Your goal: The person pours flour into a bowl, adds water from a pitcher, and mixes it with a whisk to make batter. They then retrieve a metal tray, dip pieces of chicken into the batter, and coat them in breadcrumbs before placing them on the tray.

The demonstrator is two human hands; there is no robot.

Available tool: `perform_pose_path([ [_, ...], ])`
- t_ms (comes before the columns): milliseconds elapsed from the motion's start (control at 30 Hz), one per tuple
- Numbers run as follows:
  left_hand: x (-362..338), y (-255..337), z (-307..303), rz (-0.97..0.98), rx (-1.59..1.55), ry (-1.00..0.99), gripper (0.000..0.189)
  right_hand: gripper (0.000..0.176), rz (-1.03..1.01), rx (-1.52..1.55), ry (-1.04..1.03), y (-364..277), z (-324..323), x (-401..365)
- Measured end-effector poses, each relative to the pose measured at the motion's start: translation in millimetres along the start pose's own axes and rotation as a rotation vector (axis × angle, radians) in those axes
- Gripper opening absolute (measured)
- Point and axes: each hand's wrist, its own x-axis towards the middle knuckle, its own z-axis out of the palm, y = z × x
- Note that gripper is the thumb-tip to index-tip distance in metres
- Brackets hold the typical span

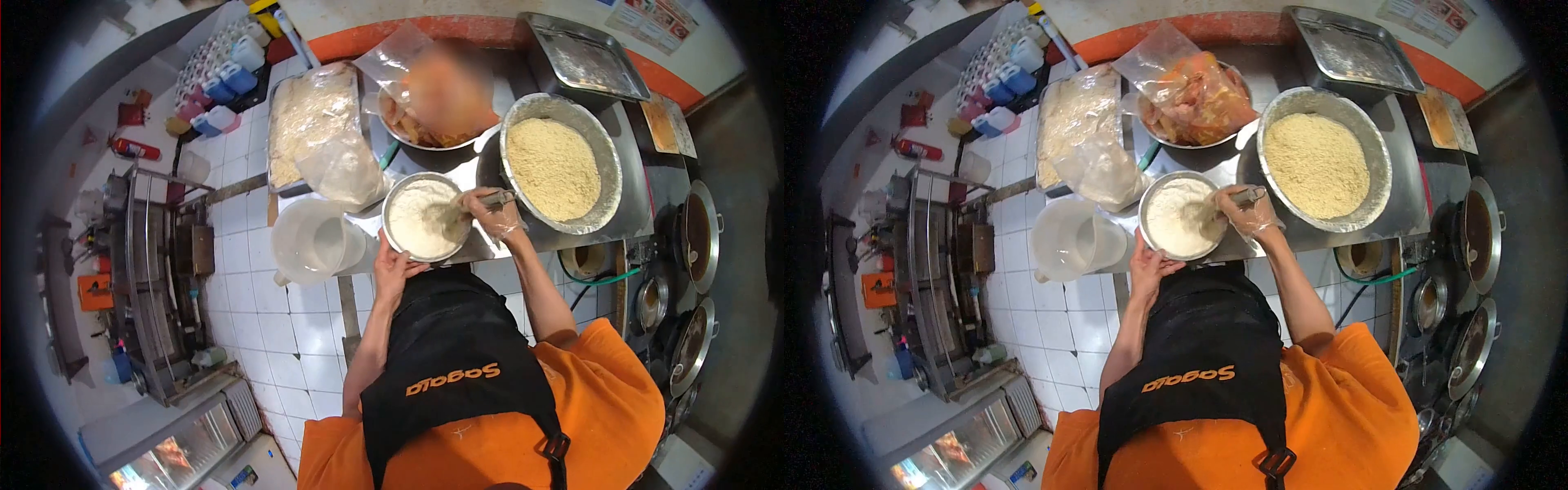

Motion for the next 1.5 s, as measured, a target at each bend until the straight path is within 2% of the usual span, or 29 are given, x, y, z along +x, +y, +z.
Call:
perform_pose_path([
  [33, -2, -2, 5, 0.017, -0.041, -0.012, 0.077, 0.016, -0.093, -0.073, 0.094, 9, 14, 3],
  [67, -4, -1, 5, 0.030, -0.074, -0.028, 0.077, 0.017, -0.217, -0.115, 0.070, 18, 22, -6],
  [133, -1, 7, -1, -0.015, -0.054, -0.004, 0.079, 0.015, -0.263, -0.145, -0.054, 21, 18, -11],
  [200, -4, -1, -3, -0.044, -0.030, 0.019, 0.078, 0.014, 0.024, -0.057, -0.077, 16, -5, 2],
  [233, -4, -5, 1, -0.020, -0.064, 0.005, 0.076, 0.015, -0.006, -0.157, -0.005, 11, -4, 7],
  [333, 5, 3, -3, -0.023, -0.014, -0.009, 0.078, 0.017, -0.111, -0.253, -0.004, 8, 23, -11],
  [367, 5, 13, -6, -0.024, -0.055, -0.039, 0.078, 0.017, -0.151, -0.205, -0.083, 20, 14, -6],
  [400, 2, 11, -6, -0.019, -0.056, -0.032, 0.078, 0.017, -0.004, -0.089, -0.111, 20, 1, -3],
  [467, -3, -2, 0, -0.037, -0.017, -0.011, 0.076, 0.017, -0.064, -0.055, -0.015, 6, -1, 6],
  [500, 1, -10, -1, -0.011, -0.035, -0.014, 0.075, 0.015, -0.122, -0.163, 0.029, 7, 12, 6],
  [533, 2, -6, -4, -0.016, -0.033, -0.011, 0.075, 0.015, -0.335, -0.234, -0.032, 11, 24, 6],
  [600, 13, 13, -11, -0.088, 0.040, -0.034, 0.077, 0.016, -0.436, -0.601, -0.233, -23, 32, 9],
  [667, 19, 20, -14, -0.098, 0.047, -0.036, 0.077, 0.019, -0.296, -0.663, -0.455, -56, 32, 29],
  [733, 26, 21, -18, -0.089, 0.157, -0.052, 0.075, 0.017, -0.515, -0.738, -0.539, -69, 34, 59],
  [800, 27, 22, -19, -0.087, 0.173, -0.074, 0.076, 0.018, -0.600, -0.723, -0.574, -82, 38, 84],
  [867, 27, 18, -23, -0.059, 0.104, -0.099, 0.077, 0.023, -0.421, -0.713, -0.603, -100, 36, 99],
  [933, 28, 16, -21, -0.054, 0.096, -0.077, 0.076, 0.022, -0.480, -0.770, -0.582, -95, 21, 111],
  [1000, 26, 11, -19, -0.078, 0.084, -0.017, 0.074, 0.018, -0.321, -0.611, -0.538, -90, 4, 106],
  [1033, 28, 7, -18, -0.069, 0.073, -0.025, 0.076, 0.018, -0.320, -0.615, -0.549, -87, -3, 99],
  [1133, 9, 12, 6, -0.044, -0.078, 0.037, 0.072, 0.019, -0.049, -0.343, -0.245, -71, -19, 60],
  [1200, 0, -7, 22, -0.083, -0.186, 0.020, 0.067, 0.020, -0.038, -0.338, -0.109, -44, -27, 33],
  [1267, -4, -8, 27, -0.113, -0.294, -0.002, 0.062, 0.025, -0.088, -0.064, -0.046, 4, -32, 9],
  [1300, -10, 0, 26, -0.256, -0.168, -0.026, 0.058, 0.025, -0.084, -0.063, -0.051, -6, -27, -7],
  [1333, -12, 7, 22, -0.396, -0.039, -0.053, 0.054, 0.027, 0.003, -0.052, 0.033, -33, -17, -22],
  [1367, -6, 7, 12, -0.391, 0.100, -0.038, 0.053, 0.030, 0.088, -0.041, 0.117, -51, -13, -30],
  [1400, 0, 2, 2, -0.393, 0.103, -0.036, 0.053, 0.030, 0.090, -0.037, 0.117, -53, -20, -34],
  [1467, 10, -3, -13, -0.113, 0.165, 0.210, 0.049, 0.030, 0.015, -0.087, 0.133, -56, -42, -44],
  [1500, 15, -3, -16, -0.118, 0.167, 0.210, 0.049, 0.028, 0.017, -0.087, 0.154, -61, -46, -49],
])
